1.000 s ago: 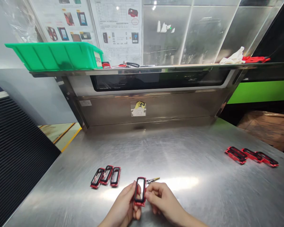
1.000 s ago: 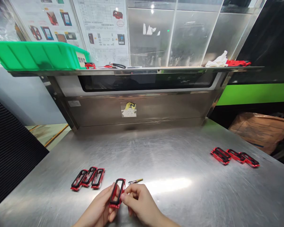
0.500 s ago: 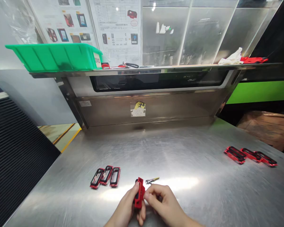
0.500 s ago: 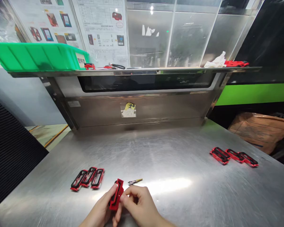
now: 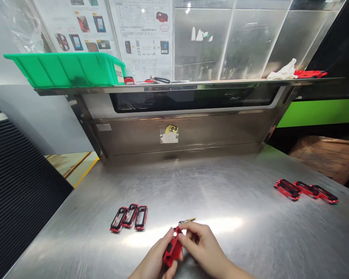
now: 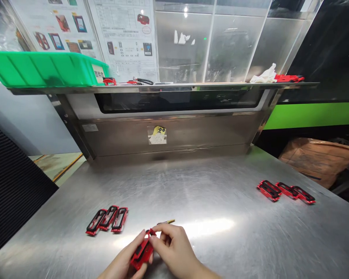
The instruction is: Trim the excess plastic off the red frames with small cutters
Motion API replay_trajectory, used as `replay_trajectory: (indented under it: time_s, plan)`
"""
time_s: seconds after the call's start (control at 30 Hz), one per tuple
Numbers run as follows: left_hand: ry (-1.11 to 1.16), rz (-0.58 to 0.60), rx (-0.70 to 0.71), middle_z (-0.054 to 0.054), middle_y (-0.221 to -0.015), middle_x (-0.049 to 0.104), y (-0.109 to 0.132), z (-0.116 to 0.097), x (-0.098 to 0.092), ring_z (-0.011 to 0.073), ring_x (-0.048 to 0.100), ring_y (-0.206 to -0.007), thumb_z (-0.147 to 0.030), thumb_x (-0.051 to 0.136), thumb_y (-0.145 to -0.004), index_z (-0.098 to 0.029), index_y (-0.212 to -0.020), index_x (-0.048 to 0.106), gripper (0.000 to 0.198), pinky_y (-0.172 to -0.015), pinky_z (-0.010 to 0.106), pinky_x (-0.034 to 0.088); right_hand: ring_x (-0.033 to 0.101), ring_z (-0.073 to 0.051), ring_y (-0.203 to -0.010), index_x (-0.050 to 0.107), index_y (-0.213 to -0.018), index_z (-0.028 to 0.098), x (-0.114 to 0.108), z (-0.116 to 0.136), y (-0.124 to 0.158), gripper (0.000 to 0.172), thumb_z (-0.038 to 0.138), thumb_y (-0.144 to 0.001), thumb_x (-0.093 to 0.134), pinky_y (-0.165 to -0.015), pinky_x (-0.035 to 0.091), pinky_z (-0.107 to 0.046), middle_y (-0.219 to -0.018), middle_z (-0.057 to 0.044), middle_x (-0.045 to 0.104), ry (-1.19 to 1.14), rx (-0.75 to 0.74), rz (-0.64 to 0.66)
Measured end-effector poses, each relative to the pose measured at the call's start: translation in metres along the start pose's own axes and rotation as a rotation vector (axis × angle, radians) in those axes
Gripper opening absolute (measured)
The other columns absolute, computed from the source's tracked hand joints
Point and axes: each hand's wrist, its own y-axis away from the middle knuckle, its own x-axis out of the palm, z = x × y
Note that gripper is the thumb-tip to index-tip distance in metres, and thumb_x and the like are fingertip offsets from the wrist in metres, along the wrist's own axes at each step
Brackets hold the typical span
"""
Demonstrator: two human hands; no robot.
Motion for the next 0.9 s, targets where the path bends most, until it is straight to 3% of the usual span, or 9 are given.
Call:
replay_trajectory:
  time_s: [0.1, 0.2, 0.27, 0.33, 0.4, 0.5, 0.57, 0.7, 0.9]
  plan:
    - [-0.036, -0.018, 0.156, 0.001, -0.047, 0.054, 0.003, 0.005, -0.004, 0.0082, 0.035, -0.034, -0.092, 0.027, -0.059, -0.013, -0.088, 0.061, 0.091, -0.039, 0.021, 0.018, 0.038, -0.012, -0.048, 0.065, -0.073, 0.012, -0.002, 0.000, -0.003, 0.037, 0.046, -0.084, 0.055, -0.049, 0.028, -0.022, -0.051, 0.000, 0.045, -0.010, 0.021, -0.049]
    - [-0.281, -0.272, 0.524, 0.011, -0.097, 0.065, 0.006, 0.008, -0.001, 0.0177, 0.057, -0.064, -0.077, 0.058, -0.060, -0.019, -0.122, 0.052, 0.086, -0.055, 0.025, 0.039, 0.038, -0.012, -0.051, 0.061, -0.070, 0.011, -0.003, 0.000, -0.006, 0.045, 0.054, -0.082, 0.053, -0.050, 0.029, -0.022, -0.056, -0.001, 0.048, -0.094, 0.089, -0.116]
    - [-0.419, -0.403, 0.741, 0.012, -0.117, 0.058, 0.008, 0.008, 0.004, 0.0268, 0.057, -0.095, -0.062, 0.073, -0.060, -0.021, -0.122, 0.056, 0.076, -0.078, 0.030, 0.043, 0.037, -0.012, -0.052, 0.054, -0.064, 0.013, -0.002, 0.000, -0.007, 0.047, 0.056, -0.081, 0.053, -0.051, 0.029, -0.022, -0.056, -0.001, 0.046, -0.121, 0.098, -0.100]
    - [-0.420, -0.426, 0.856, 0.011, -0.118, 0.058, 0.009, 0.006, 0.008, 0.0296, 0.050, -0.111, -0.056, 0.073, -0.064, -0.023, -0.110, 0.065, 0.057, -0.093, 0.032, 0.037, 0.035, -0.012, -0.052, 0.047, -0.057, 0.014, 0.000, 0.001, -0.007, 0.048, 0.055, -0.082, 0.052, -0.051, 0.027, -0.022, -0.054, 0.001, 0.039, -0.087, 0.057, -0.042]
    - [-0.317, -0.410, 0.834, 0.010, -0.106, 0.063, 0.010, 0.001, 0.010, 0.0276, 0.052, -0.106, -0.058, 0.069, -0.068, -0.023, -0.098, 0.069, 0.046, -0.093, 0.031, 0.036, 0.036, -0.012, -0.052, 0.043, -0.055, 0.015, -0.002, 0.003, -0.005, 0.049, 0.052, -0.086, 0.047, -0.050, 0.026, -0.023, -0.052, 0.002, 0.036, -0.006, 0.007, 0.007]
    - [-0.032, -0.419, 0.615, 0.005, -0.086, 0.063, 0.013, -0.008, 0.008, 0.0193, 0.054, -0.081, -0.065, 0.065, -0.067, -0.020, -0.086, 0.070, 0.049, -0.074, 0.025, 0.040, 0.048, -0.017, -0.061, 0.056, -0.069, 0.015, -0.011, 0.004, -0.005, 0.036, 0.040, -0.092, 0.042, -0.058, 0.033, -0.025, -0.063, -0.002, 0.050, 0.280, -0.093, -0.070]
    - [0.165, -0.386, 0.481, 0.003, -0.077, 0.061, 0.014, -0.013, 0.006, 0.0155, 0.050, -0.071, -0.067, 0.062, -0.069, -0.018, -0.078, 0.069, 0.051, -0.064, 0.023, 0.038, 0.053, -0.022, -0.079, 0.060, -0.090, 0.017, -0.019, 0.002, -0.005, 0.013, 0.026, -0.085, 0.053, -0.068, 0.036, -0.029, -0.083, -0.004, 0.058, 0.549, -0.160, -0.147]
    - [0.369, -0.299, 0.373, 0.003, -0.071, 0.060, 0.016, -0.019, 0.005, 0.0146, 0.048, -0.067, -0.065, 0.066, -0.067, -0.015, -0.074, 0.070, 0.050, -0.062, 0.022, 0.038, 0.051, -0.024, -0.082, 0.057, -0.086, 0.017, -0.027, -0.004, -0.007, 0.014, 0.010, -0.074, 0.059, -0.070, 0.036, -0.033, -0.089, -0.005, 0.057, 0.897, -0.170, -0.103]
    - [0.459, -0.251, 0.250, 0.008, -0.084, 0.065, 0.013, -0.014, 0.002, 0.0149, 0.053, -0.072, -0.061, 0.073, -0.061, -0.011, -0.088, 0.073, 0.057, -0.070, 0.022, 0.041, 0.051, -0.015, -0.063, 0.054, -0.075, 0.017, -0.021, 0.008, -0.003, 0.012, 0.007, -0.067, 0.052, -0.057, 0.033, -0.023, -0.069, 0.001, 0.054, 0.659, -0.297, -0.009]
